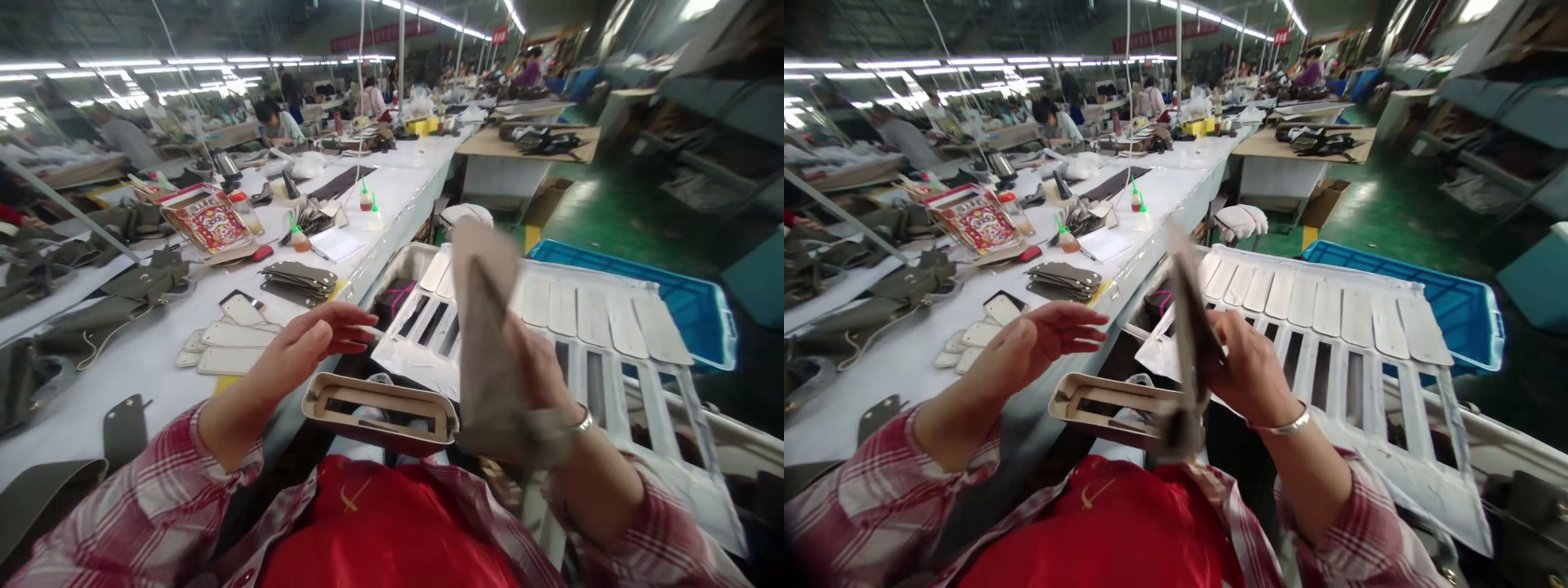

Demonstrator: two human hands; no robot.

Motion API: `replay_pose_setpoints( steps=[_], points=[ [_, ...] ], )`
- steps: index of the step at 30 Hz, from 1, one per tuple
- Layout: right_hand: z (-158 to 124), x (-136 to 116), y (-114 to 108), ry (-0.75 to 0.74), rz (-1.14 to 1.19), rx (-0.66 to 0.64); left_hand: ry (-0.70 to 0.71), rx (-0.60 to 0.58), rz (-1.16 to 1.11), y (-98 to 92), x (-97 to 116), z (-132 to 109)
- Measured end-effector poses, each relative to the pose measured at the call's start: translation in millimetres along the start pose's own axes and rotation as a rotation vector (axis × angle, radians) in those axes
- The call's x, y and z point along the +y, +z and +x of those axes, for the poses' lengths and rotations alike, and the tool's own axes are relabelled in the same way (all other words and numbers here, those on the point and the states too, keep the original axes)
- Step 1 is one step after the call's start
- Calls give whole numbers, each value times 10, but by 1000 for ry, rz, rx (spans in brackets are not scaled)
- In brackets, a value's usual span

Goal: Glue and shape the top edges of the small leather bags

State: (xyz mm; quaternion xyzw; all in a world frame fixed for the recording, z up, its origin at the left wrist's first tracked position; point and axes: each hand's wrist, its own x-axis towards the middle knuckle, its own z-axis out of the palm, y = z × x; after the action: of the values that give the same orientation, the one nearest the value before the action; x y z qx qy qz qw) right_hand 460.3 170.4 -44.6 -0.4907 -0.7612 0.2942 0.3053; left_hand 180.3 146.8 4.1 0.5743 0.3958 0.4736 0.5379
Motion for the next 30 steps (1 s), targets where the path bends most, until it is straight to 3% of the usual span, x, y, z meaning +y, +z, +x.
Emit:
replay_pose_setpoints(
  steps=[3,6,10,12,18,23,30],
  points=[
    [357,-247,-33,-216,-335,161,-35,-145,-15,74,87,62],
    [451,-402,-11,-277,-559,171,-42,-221,163,77,103,56],
    [413,-475,81,-234,-532,140,-62,-101,786,-24,25,20],
    [396,-472,135,-248,-472,93,-71,-93,959,-94,-42,4],
    [416,-328,289,-399,-311,-110,-72,-194,1102,-292,-188,-66],
    [486,-230,421,-342,-107,-211,-112,-198,1088,-410,-243,-139],
    [597,-235,676,-423,-300,-387,-140,-347,1132,-467,-316,-232]
  ],
)
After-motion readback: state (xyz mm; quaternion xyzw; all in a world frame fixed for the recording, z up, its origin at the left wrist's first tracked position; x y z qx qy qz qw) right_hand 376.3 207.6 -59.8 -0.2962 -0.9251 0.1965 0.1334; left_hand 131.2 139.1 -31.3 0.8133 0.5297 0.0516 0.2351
